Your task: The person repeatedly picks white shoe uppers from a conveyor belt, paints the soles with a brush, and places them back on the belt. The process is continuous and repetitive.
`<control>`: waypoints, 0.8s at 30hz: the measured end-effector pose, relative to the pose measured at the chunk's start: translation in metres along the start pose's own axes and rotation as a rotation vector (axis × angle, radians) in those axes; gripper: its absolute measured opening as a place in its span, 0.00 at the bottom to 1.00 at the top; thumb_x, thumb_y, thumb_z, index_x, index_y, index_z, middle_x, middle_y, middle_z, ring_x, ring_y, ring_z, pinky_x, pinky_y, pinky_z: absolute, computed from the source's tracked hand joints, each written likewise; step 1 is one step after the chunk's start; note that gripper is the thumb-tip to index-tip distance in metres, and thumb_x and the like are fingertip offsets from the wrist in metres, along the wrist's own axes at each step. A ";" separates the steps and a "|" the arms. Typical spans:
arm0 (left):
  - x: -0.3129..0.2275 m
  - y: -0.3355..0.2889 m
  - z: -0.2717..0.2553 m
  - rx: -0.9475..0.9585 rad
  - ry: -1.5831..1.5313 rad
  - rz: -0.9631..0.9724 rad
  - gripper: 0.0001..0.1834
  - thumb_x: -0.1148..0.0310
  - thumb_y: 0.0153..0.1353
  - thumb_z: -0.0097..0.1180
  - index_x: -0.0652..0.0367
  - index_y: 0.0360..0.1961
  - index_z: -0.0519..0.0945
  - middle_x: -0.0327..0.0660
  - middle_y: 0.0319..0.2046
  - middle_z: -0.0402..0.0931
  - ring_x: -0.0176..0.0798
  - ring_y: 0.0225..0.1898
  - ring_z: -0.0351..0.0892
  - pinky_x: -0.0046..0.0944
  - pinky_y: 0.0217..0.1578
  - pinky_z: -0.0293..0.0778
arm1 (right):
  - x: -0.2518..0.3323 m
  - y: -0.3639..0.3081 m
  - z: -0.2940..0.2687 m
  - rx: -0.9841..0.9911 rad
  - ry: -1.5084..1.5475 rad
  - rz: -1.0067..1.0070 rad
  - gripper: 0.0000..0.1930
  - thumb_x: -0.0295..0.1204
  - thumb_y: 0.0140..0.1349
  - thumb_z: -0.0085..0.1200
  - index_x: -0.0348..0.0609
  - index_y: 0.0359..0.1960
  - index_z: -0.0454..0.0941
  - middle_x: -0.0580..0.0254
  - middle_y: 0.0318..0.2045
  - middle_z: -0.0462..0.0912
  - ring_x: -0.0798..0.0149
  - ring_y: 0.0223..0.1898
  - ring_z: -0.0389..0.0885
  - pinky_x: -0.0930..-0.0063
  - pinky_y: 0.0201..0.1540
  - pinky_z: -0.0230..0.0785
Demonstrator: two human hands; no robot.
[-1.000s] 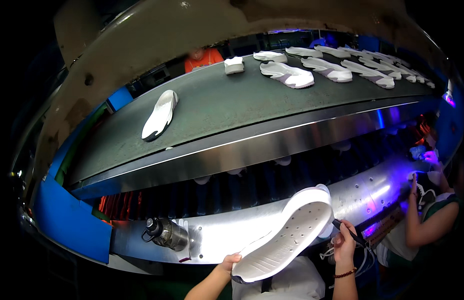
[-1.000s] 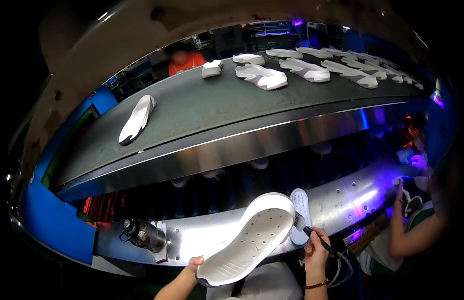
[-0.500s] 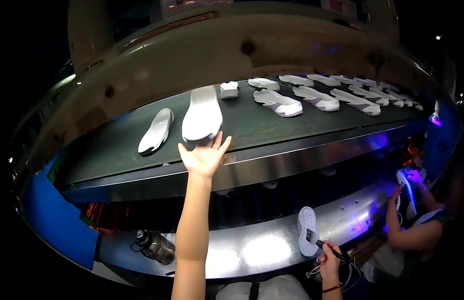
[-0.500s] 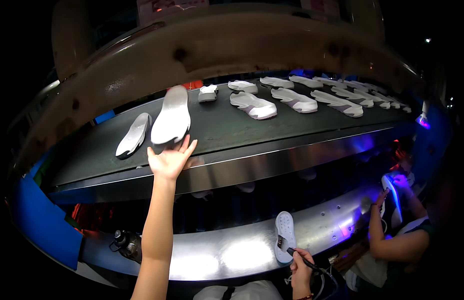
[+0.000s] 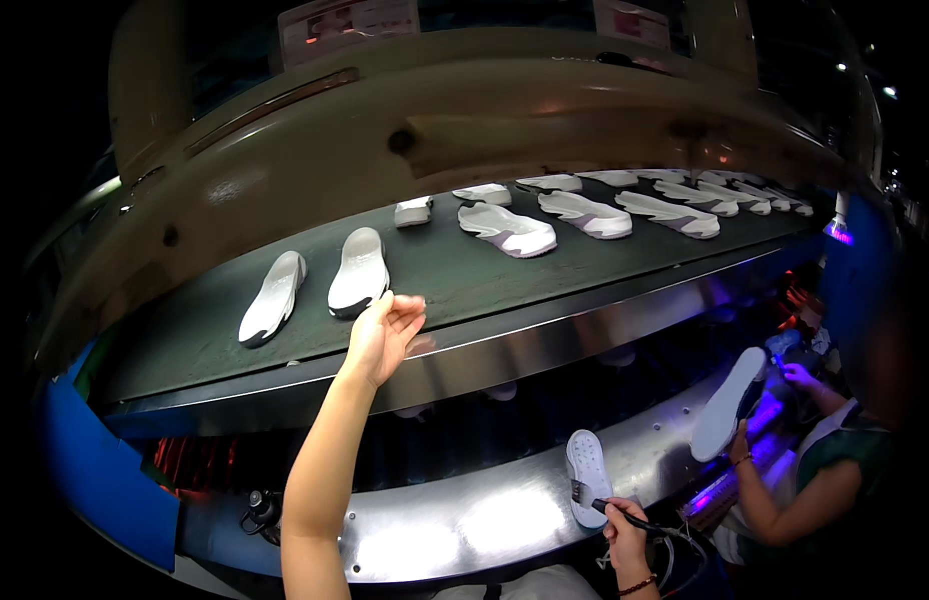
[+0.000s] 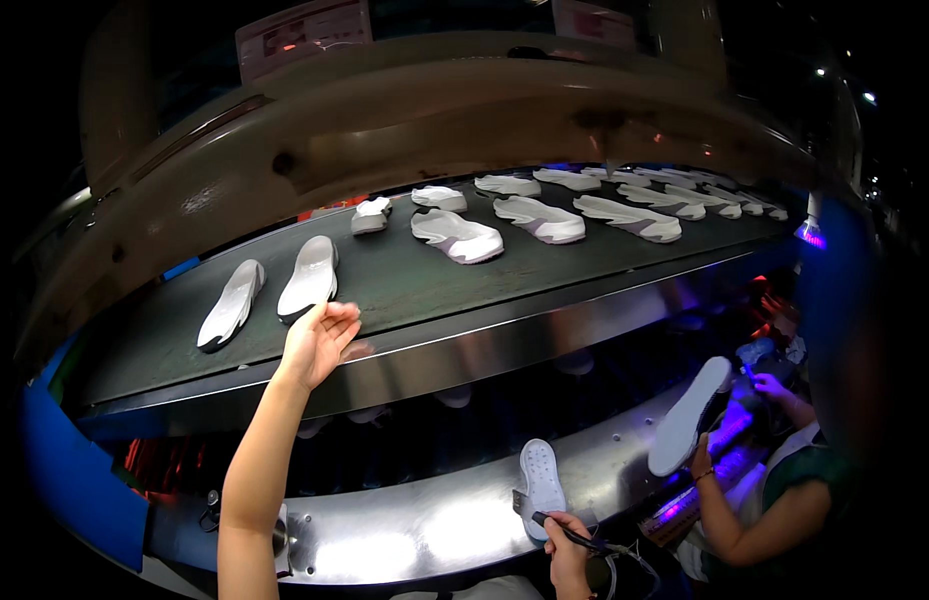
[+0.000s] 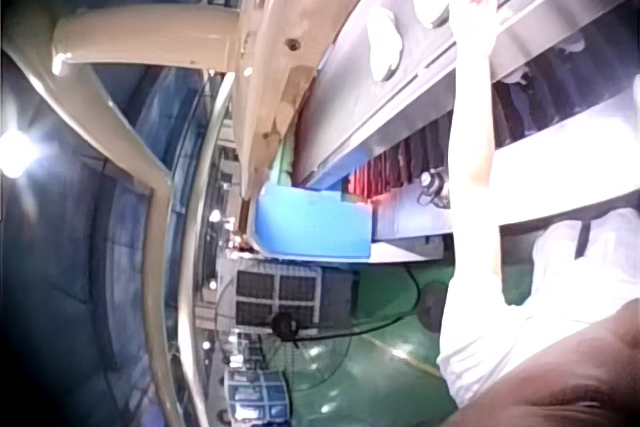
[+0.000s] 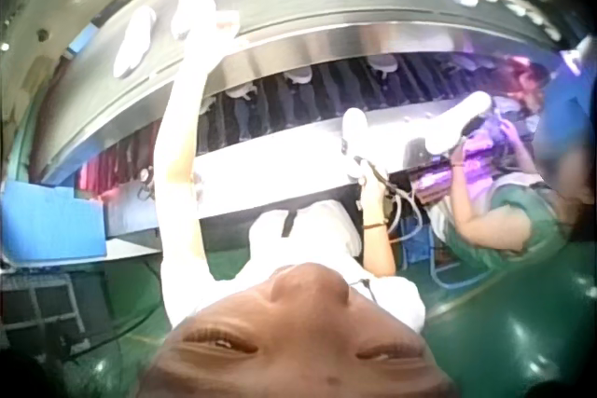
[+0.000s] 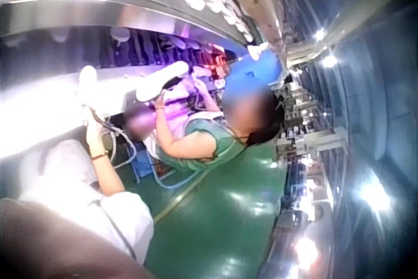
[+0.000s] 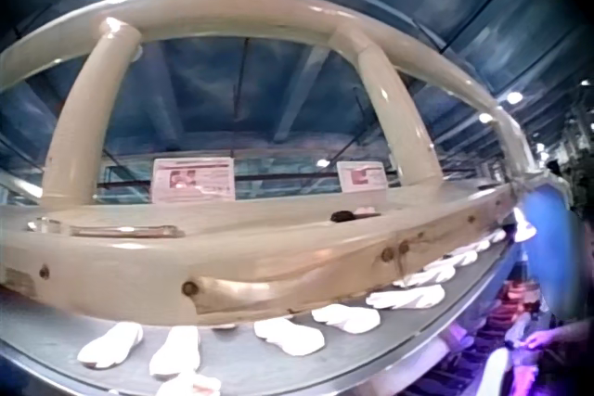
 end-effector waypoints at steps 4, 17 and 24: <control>0.002 -0.001 0.015 0.019 0.075 -0.047 0.25 0.50 0.63 0.34 0.53 0.14 0.62 0.35 0.13 0.62 0.34 0.28 0.69 0.44 0.37 0.71 | -0.003 0.002 -0.005 0.009 -0.046 -0.010 0.05 0.20 0.52 0.52 0.36 0.32 0.73 0.65 0.21 0.75 0.78 0.13 0.64 0.88 0.16 0.56; 0.052 0.085 0.112 0.171 1.003 0.521 0.14 0.74 0.58 0.39 0.64 0.45 0.67 0.46 0.38 0.73 0.41 0.43 0.71 0.36 0.46 0.66 | -0.040 -0.047 -0.034 0.008 -0.348 0.139 0.05 0.26 0.52 0.55 0.38 0.30 0.77 0.71 0.16 0.72 0.78 0.16 0.63 0.86 0.18 0.54; 0.077 0.129 0.130 0.067 1.361 0.696 0.27 0.64 0.55 0.45 0.60 0.56 0.61 0.49 0.57 0.58 0.48 0.59 0.55 0.43 0.57 0.54 | -0.046 -0.037 -0.032 0.034 -0.444 0.152 0.07 0.27 0.51 0.56 0.37 0.31 0.77 0.71 0.16 0.71 0.78 0.15 0.63 0.86 0.18 0.54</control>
Point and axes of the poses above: each hand's wrist, its own y-axis towards the middle knuckle, its own z-axis out of the palm, x = y × z, the point moved 1 cm from there along y, towards the middle knuckle
